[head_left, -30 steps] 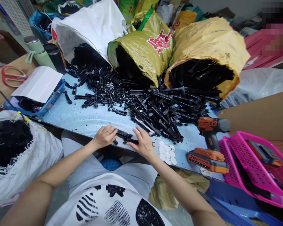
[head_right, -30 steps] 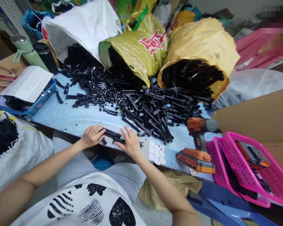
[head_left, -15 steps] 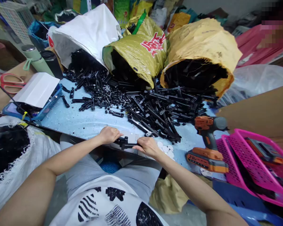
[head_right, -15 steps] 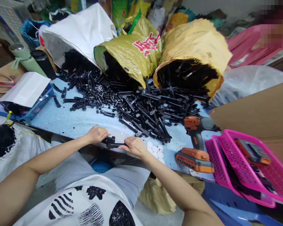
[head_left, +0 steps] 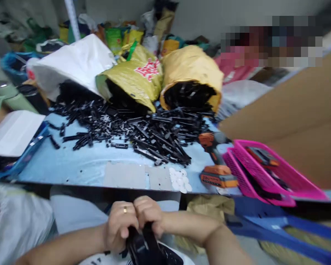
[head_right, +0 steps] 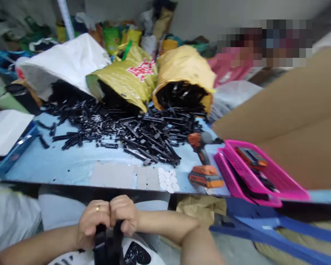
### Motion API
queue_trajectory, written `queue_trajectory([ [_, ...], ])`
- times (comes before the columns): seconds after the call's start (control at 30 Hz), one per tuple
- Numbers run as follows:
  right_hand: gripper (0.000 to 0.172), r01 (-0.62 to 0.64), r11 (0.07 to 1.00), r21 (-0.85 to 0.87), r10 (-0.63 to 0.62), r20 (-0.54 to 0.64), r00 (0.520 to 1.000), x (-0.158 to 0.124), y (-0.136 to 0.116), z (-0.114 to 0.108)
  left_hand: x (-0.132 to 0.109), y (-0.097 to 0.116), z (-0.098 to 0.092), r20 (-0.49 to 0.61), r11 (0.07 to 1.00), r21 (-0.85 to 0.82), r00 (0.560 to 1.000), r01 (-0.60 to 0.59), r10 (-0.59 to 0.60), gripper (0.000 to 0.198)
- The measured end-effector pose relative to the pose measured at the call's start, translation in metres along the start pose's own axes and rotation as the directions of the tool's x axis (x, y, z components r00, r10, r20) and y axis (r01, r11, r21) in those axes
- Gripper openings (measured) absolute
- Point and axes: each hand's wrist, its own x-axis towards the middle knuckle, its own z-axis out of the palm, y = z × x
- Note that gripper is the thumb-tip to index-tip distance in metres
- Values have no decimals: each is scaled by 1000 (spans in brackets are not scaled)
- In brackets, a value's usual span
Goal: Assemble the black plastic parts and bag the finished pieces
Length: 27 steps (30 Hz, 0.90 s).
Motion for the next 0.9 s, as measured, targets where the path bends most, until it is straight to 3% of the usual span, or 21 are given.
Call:
queue_trajectory([
  [0.03,68,-46,998,-39,37,-196,980,-4,14,12,-3,-5,2,-35,997,68,999,-27,30,57],
  [0.1,66,-172,985,-20,133,-550,825,-7,42,31,-8,-20,4,-81,968,239,992,-70,92,56],
  [0.17,66,-153,988,27,131,-683,719,-4,65,40,-14,-35,4,-47,923,370,991,-103,129,54],
  [0.23,63,-175,984,17,138,-692,709,4,84,39,-23,-52,0,30,896,424,991,-132,131,56],
  [0.3,56,-294,953,-71,177,-657,733,16,97,23,-31,-73,-12,102,863,472,983,-182,151,62],
  [0.4,45,-407,870,-278,186,-580,793,33,104,-29,-29,-118,-35,176,716,649,967,-257,187,65],
  [0.43,42,-416,847,-331,162,-585,795,36,101,-50,-23,-132,-41,198,645,727,971,-235,131,61],
  [0.47,38,-465,815,-345,114,-692,713,38,98,-70,-16,-145,-44,218,578,791,975,-201,41,59],
  [0.53,30,-592,733,-335,1,-870,494,43,90,-99,0,-160,-46,264,454,877,947,-157,-183,60],
  [0.57,28,-615,707,-350,-25,-881,473,46,89,-107,8,-164,-46,246,386,915,922,-119,-299,60],
  [0.6,26,-604,696,-388,-38,-860,509,50,89,-111,16,-167,-46,217,337,938,900,-84,-378,61],
  [0.63,23,-564,698,-441,-49,-815,577,56,91,-111,24,-168,-48,190,305,951,887,-59,-421,60],
  [0.7,17,-438,698,-567,-41,-642,766,68,99,-105,43,-170,-58,114,279,960,887,17,-447,59],
  [0.77,14,-272,705,-654,-46,-426,904,83,109,-91,64,-169,-82,-32,239,958,887,158,-461,60],
  [0.83,13,-154,727,-669,-45,-270,962,99,121,-71,84,-167,-121,-226,131,940,864,314,-449,59],
  [0.9,12,-105,767,-633,-18,-184,983,119,132,-45,100,-166,-172,-407,-8,894,806,448,-429,60],
])
